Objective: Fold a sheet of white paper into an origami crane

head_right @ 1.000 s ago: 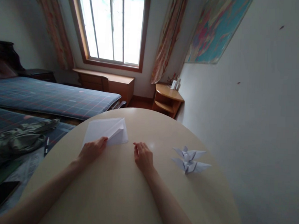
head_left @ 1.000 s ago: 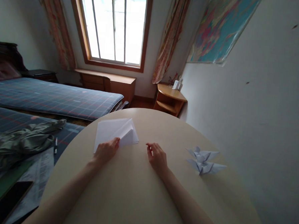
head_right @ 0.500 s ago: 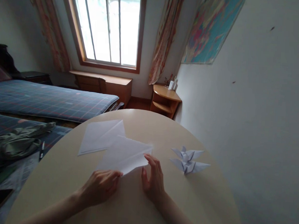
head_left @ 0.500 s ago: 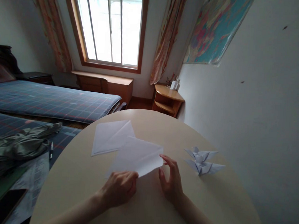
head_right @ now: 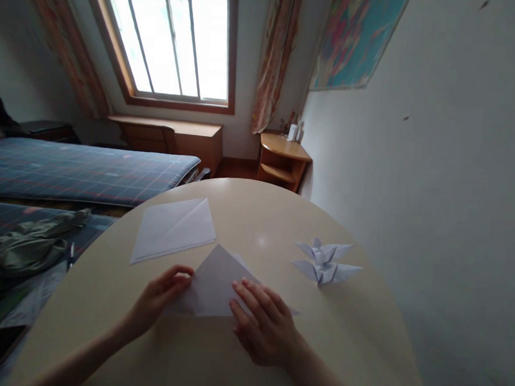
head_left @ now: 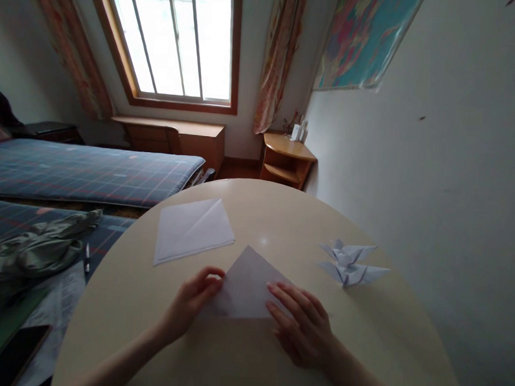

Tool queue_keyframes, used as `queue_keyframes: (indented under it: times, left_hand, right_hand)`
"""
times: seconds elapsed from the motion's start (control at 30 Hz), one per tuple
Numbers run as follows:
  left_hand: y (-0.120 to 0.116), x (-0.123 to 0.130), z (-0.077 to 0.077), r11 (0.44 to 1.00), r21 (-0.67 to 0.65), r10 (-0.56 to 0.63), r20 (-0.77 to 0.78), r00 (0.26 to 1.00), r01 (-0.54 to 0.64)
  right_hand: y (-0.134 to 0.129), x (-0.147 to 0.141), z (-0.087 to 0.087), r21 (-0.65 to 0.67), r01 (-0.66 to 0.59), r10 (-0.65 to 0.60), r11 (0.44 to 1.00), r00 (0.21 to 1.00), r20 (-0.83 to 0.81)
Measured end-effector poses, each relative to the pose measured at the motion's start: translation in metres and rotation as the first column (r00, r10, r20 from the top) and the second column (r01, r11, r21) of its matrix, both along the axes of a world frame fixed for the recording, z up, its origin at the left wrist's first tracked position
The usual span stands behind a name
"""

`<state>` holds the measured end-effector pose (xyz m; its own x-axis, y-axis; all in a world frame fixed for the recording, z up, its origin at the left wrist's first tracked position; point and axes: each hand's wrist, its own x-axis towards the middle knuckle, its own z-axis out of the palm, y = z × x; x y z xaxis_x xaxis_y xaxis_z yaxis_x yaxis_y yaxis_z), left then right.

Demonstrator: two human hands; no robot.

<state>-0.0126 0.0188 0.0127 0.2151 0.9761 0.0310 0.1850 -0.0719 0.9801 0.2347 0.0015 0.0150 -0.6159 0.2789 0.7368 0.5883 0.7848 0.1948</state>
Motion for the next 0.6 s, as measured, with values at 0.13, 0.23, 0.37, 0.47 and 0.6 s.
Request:
queue_keyframes:
  times: [0.13, 0.23, 0.37, 0.47, 0.6]
  left_hand:
    - [0.006, -0.002, -0.004, 0.996, 0.048, 0.074, -0.065, 0.995, -0.071]
    - [0.005, -0.002, -0.004, 0.99, 0.126, 0.076, -0.144, 0.987, -0.058]
    - [0.001, -0.001, -0.004, 0.942, 0.335, 0.126, -0.305, 0.944, -0.018]
    - [0.0, -0.001, -0.006, 0.901, 0.433, 0.181, -0.397, 0.9, 0.01]
    - [0.003, -0.002, -0.011, 0.898, 0.439, 0.171, -0.413, 0.895, 0.031]
  right_hand:
    - [0.001, -0.007, 0.0, -0.096, 0.014, -0.004, 0.995, 0.994, 0.108]
    - [0.006, -0.011, -0.004, -0.147, 0.085, -0.063, 0.986, 0.987, 0.146]
    - [0.01, -0.011, -0.008, -0.199, 0.165, -0.133, 0.966, 0.977, 0.165]
    - [0.011, -0.01, -0.01, -0.215, 0.197, -0.163, 0.957, 0.972, 0.167]
    - [0.012, -0.008, -0.01, -0.222, 0.207, -0.172, 0.953, 0.971, 0.168]
